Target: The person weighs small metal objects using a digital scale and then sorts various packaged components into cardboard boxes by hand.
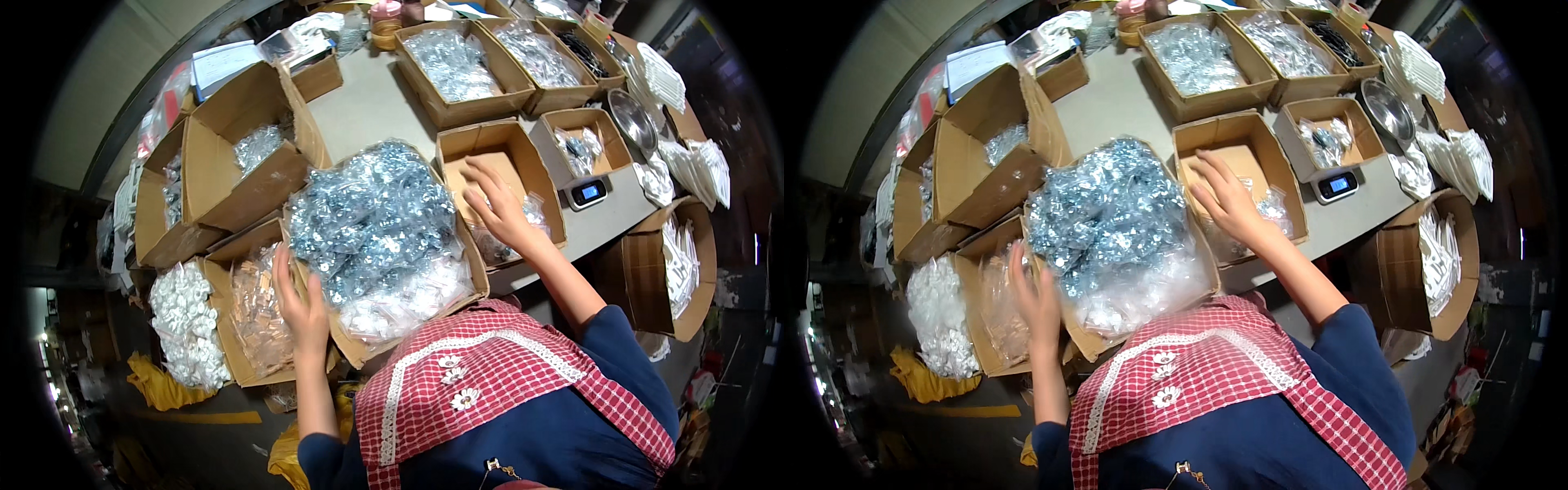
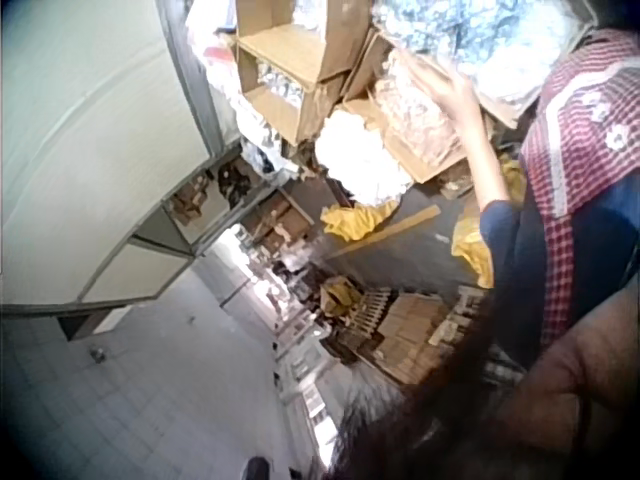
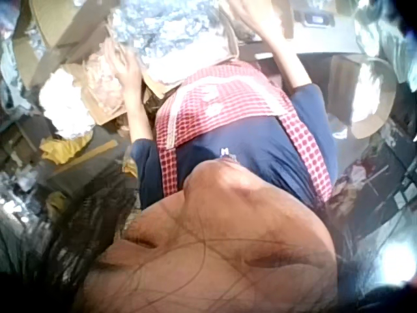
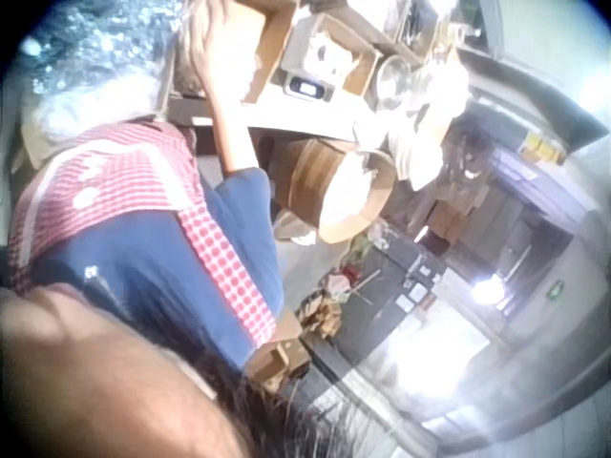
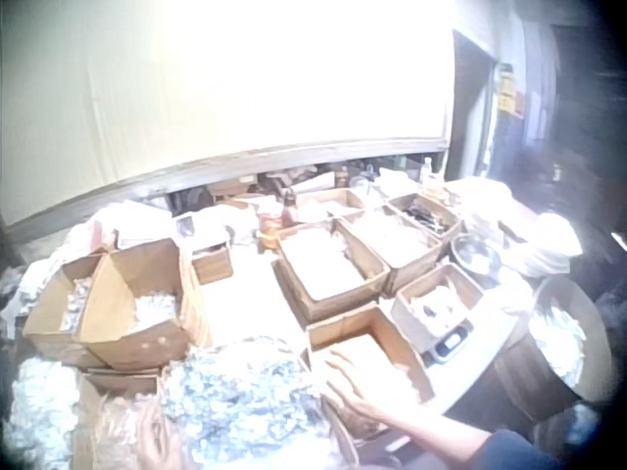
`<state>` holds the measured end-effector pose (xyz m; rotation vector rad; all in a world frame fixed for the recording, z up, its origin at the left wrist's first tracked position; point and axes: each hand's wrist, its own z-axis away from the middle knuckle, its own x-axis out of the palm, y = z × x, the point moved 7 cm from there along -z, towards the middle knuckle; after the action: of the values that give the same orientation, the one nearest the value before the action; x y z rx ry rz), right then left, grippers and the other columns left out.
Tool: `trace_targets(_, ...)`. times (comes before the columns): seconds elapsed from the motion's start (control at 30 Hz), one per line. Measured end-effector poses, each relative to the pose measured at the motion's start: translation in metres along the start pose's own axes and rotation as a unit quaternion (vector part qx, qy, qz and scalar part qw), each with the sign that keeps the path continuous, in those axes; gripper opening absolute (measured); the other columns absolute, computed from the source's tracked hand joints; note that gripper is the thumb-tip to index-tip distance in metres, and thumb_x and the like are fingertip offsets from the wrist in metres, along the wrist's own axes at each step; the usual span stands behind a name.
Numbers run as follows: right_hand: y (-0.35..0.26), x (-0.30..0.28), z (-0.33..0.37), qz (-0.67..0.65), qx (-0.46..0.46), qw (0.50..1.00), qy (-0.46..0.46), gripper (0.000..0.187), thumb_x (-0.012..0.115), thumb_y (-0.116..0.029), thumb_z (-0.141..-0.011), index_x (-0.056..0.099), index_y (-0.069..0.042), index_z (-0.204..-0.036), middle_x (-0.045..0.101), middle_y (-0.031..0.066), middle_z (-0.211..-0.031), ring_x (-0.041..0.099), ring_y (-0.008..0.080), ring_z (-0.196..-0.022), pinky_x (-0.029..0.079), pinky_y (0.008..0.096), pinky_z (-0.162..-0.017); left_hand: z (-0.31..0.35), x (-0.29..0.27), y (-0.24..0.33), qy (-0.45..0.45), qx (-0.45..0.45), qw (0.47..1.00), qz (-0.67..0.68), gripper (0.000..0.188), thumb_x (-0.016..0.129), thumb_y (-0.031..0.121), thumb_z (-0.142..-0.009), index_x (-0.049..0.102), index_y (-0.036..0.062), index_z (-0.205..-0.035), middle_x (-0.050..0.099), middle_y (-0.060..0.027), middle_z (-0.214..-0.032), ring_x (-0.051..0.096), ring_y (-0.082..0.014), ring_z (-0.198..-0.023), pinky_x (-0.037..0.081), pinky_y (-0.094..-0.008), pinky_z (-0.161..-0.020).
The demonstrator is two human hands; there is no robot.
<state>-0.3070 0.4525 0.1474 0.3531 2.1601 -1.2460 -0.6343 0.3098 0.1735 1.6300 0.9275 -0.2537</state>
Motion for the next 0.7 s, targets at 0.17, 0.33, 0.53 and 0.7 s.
trace_targets(0.17,0.021,-0.017,0.076,0.147,0.026,0.982,-0.118,0.028,0.057,-0.024,-0.095,0.065,-0.004,-0.111,0.065,0.0170,-0.112,0.059,0.0357,-0.104,0.044,0.0424,-0.093,0.052,-0.011,-0.021,-0.004,-0.033,0.992,-0.123,0.048,0.057,0.009,-0.089,0.046,-0.0008,-0.134,0.043,-0.0188,-0.140,0.039,-0.0375,-0.131,0.030,-0.0480,-0.109)
trace_targets(0.33,0.029,-0.026,0.097,0.176,0.104,0.976,-0.068,0.028,0.057,-0.024,-0.089,0.066,-0.007,-0.108,0.069,0.0159,-0.094,0.066,0.0373,-0.082,0.050,0.0444,-0.080,0.060,0.008,-0.005,-0.010,0.028,0.959,-0.281,0.045,0.057,0.011,-0.086,0.052,0.0014,-0.130,0.042,-0.0171,-0.140,0.037,-0.0362,-0.129,0.024,-0.0505,-0.108)
trace_targets(0.53,0.048,-0.037,0.127,0.253,0.261,0.925,-0.113,0.041,0.060,-0.035,-0.085,0.064,-0.008,-0.115,0.066,0.0171,-0.091,0.066,0.0392,-0.081,0.053,0.0482,-0.072,0.070,0.020,0.003,-0.019,0.036,0.951,-0.306,0.044,0.054,0.015,-0.088,0.052,0.0032,-0.130,0.039,-0.0170,-0.144,0.033,-0.0361,-0.134,0.019,-0.0528,-0.110)
trace_targets(0.7,0.044,-0.061,0.171,0.249,0.281,0.922,-0.091,0.040,0.062,-0.034,-0.085,0.065,-0.007,-0.113,0.065,0.0168,-0.096,0.066,0.0378,-0.081,0.053,0.0463,-0.072,0.083,0.018,-0.004,-0.023,0.004,0.953,-0.303,0.042,0.052,0.015,-0.090,0.052,0.0030,-0.130,0.038,-0.0174,-0.147,0.031,-0.0351,-0.137,0.017,-0.0532,-0.112)
